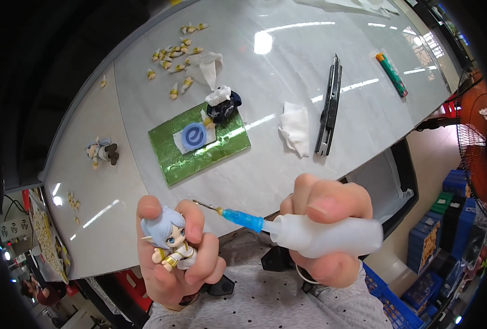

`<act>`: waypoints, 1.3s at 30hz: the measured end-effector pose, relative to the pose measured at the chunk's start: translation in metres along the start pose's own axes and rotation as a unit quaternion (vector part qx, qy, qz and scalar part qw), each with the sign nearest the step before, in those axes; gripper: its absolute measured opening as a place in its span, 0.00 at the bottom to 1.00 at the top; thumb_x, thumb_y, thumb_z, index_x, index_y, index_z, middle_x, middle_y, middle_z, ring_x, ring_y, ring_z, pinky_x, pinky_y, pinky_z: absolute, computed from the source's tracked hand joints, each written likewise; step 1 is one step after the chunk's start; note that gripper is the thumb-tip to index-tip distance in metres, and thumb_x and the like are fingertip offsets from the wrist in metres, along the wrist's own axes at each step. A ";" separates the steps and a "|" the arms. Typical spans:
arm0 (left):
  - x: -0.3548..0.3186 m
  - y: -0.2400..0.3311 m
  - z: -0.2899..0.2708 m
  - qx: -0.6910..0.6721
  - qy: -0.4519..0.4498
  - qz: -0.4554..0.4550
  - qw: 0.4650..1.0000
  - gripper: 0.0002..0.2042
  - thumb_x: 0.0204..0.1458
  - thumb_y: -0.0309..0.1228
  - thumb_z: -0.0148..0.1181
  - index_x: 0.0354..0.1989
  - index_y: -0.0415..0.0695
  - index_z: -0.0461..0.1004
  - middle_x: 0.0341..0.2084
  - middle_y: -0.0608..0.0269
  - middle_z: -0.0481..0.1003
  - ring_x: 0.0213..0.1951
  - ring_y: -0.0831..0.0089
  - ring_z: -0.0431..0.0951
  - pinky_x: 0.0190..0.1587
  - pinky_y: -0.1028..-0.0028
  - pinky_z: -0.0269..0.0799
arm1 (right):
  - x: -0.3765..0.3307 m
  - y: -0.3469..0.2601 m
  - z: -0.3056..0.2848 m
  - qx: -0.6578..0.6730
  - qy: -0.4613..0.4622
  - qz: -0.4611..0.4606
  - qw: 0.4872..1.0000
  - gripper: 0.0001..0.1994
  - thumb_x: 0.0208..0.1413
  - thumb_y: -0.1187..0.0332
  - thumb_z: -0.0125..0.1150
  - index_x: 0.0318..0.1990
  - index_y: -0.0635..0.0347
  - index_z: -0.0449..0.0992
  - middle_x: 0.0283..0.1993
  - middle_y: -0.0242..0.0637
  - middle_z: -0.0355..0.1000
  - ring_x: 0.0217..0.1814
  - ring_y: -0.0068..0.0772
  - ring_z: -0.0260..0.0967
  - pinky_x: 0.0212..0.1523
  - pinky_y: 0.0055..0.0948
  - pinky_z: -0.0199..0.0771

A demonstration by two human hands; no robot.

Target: Assembling small plastic figurines using glue and a scraper tool at a factory workstation.

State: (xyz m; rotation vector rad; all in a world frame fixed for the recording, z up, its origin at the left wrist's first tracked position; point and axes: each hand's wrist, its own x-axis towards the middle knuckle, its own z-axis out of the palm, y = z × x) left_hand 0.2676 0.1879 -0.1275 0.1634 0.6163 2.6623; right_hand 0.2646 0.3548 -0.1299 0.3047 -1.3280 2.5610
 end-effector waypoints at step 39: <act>-0.003 0.004 -0.006 0.083 -0.027 0.058 0.994 0.29 0.35 0.14 0.59 0.45 0.44 0.53 0.37 0.50 0.58 0.22 0.80 0.66 0.23 0.84 0.61 | -0.002 0.012 0.017 -0.083 -0.063 -0.096 0.990 0.23 0.49 0.48 0.51 0.33 0.64 0.67 0.24 0.32 0.59 0.20 0.20 0.56 0.17 0.15 0.54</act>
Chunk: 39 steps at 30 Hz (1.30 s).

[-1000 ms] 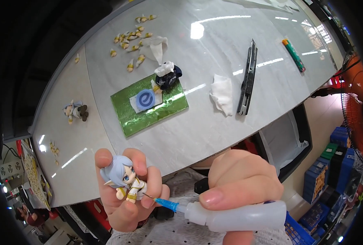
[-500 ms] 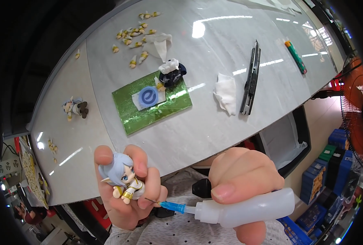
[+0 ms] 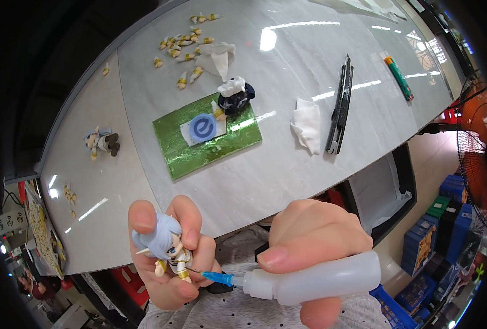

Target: Assembling small plastic figurines using glue and a scraper tool at a factory workstation.

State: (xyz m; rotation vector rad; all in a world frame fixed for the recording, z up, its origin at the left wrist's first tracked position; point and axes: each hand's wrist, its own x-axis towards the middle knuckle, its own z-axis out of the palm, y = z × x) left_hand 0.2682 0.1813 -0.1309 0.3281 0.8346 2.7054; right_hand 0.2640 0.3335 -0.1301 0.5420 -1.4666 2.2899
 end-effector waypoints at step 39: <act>0.001 0.009 0.005 -0.077 0.042 -0.035 0.996 0.25 0.42 0.31 0.62 0.44 0.53 0.52 0.35 0.55 0.57 0.18 0.81 0.59 0.19 0.83 0.55 | 0.003 -0.014 -0.035 0.058 0.151 -0.025 0.987 0.25 0.53 0.54 0.46 0.48 0.69 0.61 0.27 0.36 0.56 0.26 0.27 0.54 0.25 0.22 0.53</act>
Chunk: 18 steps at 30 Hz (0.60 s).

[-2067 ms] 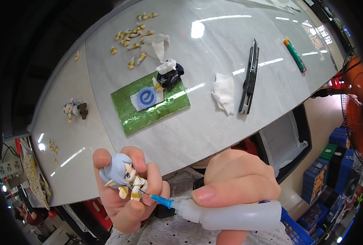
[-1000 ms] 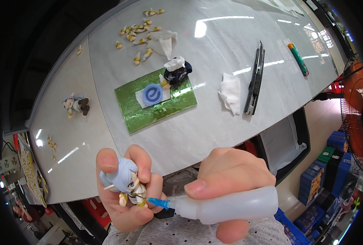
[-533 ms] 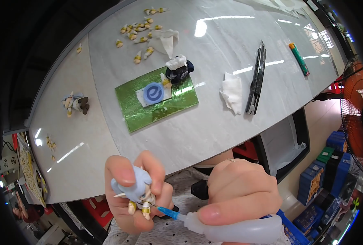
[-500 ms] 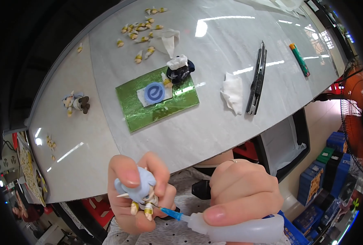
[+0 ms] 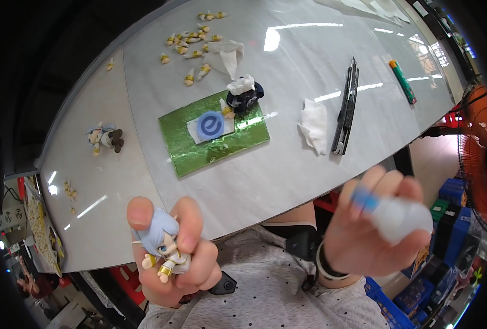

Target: Assembling small plastic figurines using glue and a scraper tool at a factory workstation.

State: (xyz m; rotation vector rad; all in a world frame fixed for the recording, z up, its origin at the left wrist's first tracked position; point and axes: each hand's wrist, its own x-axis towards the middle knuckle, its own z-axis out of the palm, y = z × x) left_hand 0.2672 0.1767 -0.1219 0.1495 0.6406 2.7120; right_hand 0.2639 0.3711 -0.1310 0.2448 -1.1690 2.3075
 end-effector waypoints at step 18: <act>0.003 0.007 -0.001 -0.154 -0.067 -0.124 0.978 0.24 0.41 0.27 0.62 0.43 0.53 0.54 0.32 0.57 0.56 0.15 0.85 0.56 0.16 0.86 0.51 | 0.085 0.004 -0.066 -0.558 0.133 -0.266 0.775 0.18 0.46 0.72 0.58 0.45 0.66 0.64 0.21 0.25 0.64 0.24 0.11 0.57 0.26 0.10 0.54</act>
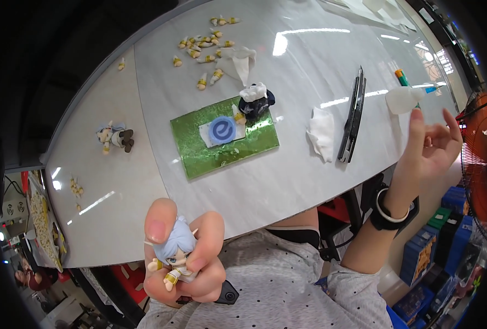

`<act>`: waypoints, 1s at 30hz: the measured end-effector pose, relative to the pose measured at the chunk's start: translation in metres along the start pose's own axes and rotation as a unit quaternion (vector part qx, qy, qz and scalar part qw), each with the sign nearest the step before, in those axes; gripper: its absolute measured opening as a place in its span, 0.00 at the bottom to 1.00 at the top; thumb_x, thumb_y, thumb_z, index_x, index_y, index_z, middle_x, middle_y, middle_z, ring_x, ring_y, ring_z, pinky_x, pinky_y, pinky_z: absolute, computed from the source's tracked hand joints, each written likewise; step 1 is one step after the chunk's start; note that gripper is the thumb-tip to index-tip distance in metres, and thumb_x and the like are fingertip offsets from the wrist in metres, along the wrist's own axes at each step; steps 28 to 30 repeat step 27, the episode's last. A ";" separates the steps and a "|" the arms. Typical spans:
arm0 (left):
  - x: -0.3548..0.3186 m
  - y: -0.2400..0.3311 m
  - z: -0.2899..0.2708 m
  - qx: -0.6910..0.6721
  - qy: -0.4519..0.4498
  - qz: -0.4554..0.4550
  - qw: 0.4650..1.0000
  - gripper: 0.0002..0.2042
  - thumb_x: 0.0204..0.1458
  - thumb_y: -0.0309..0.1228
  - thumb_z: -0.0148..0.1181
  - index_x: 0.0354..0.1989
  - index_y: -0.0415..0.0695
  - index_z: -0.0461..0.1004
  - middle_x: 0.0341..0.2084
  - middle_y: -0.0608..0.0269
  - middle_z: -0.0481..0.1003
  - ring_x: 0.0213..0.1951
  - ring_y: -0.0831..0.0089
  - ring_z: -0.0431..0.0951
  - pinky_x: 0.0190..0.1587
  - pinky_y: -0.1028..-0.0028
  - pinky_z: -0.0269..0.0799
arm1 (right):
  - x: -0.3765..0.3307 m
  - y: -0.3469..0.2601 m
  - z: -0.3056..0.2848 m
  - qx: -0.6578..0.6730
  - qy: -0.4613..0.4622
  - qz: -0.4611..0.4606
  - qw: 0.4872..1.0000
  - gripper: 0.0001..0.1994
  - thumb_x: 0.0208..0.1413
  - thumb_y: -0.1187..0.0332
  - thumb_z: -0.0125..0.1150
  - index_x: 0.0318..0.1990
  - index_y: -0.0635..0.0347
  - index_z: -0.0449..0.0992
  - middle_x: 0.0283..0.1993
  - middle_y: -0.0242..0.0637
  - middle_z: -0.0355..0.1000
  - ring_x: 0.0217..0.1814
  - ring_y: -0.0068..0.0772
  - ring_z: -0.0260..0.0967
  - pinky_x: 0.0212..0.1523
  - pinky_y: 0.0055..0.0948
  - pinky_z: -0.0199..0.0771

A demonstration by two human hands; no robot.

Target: Assembling small plastic figurines using glue and a scraper tool at a factory workstation.

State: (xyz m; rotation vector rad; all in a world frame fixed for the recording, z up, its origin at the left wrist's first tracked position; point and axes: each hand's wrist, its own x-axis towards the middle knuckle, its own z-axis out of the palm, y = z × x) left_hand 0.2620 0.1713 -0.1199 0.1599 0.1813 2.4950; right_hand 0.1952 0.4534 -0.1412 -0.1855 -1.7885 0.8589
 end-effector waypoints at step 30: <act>-0.007 -0.016 0.004 0.275 0.058 0.117 0.953 0.24 0.39 0.24 0.63 0.43 0.41 0.55 0.34 0.51 0.60 0.25 0.81 0.64 0.25 0.84 0.61 | -0.016 -0.022 -0.014 0.537 -0.329 0.079 0.773 0.40 0.44 0.45 0.51 0.56 0.69 0.49 0.51 0.43 0.64 0.58 0.41 0.54 0.50 0.32 0.59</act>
